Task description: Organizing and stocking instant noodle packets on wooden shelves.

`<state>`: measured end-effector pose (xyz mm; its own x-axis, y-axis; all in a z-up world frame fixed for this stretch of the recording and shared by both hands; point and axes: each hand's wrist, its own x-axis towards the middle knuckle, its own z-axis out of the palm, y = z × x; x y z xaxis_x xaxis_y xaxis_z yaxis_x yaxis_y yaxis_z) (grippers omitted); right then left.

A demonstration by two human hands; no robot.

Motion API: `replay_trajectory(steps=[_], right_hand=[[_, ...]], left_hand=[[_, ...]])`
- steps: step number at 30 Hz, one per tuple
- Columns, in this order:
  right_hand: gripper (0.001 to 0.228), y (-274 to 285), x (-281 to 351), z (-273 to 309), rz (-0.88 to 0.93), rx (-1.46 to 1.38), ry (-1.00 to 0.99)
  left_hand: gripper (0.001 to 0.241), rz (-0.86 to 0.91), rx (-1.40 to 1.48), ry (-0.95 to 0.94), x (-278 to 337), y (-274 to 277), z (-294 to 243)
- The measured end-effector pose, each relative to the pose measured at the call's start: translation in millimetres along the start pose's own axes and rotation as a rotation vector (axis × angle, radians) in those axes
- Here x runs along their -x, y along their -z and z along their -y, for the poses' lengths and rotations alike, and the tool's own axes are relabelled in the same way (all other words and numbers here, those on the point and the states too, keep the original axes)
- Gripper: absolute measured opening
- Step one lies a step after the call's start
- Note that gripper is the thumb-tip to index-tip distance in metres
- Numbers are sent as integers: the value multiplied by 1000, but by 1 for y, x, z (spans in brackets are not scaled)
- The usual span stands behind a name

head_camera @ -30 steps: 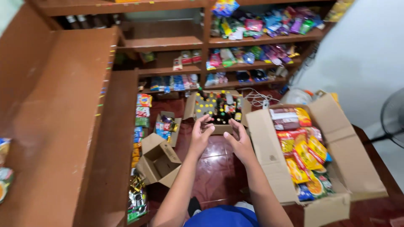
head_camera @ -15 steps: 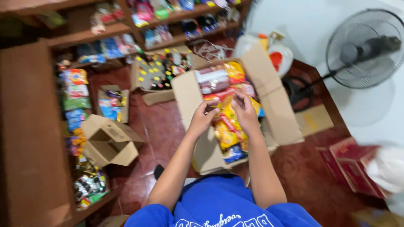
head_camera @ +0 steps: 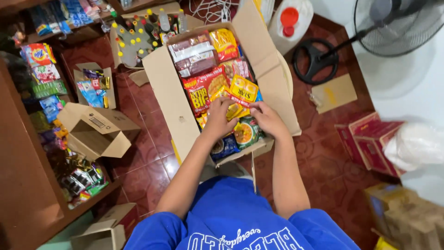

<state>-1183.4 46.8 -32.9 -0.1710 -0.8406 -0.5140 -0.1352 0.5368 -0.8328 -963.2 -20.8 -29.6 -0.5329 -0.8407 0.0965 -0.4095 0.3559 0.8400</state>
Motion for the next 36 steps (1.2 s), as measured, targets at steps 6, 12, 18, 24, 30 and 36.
replay_trajectory(steps=[6,12,18,24,30,36], right_hand=[[47,-19,17,-21,-250,335,94],[58,-33,22,-3,-321,274,63],[43,-43,10,13,-277,330,308],[34,-22,-16,2,-286,543,616],[69,-21,-87,-21,-234,528,685],[90,-22,-74,-25,-215,588,567]], left_hand=[[90,101,-288,36,11,31,-51],[69,-51,-150,-60,34,32,-12],[56,-314,-151,-22,37,42,-6],[62,-316,-216,298,19,24,-21],[80,-470,-570,421,9,-3,-44],[64,-450,-575,414,11,-13,-34]])
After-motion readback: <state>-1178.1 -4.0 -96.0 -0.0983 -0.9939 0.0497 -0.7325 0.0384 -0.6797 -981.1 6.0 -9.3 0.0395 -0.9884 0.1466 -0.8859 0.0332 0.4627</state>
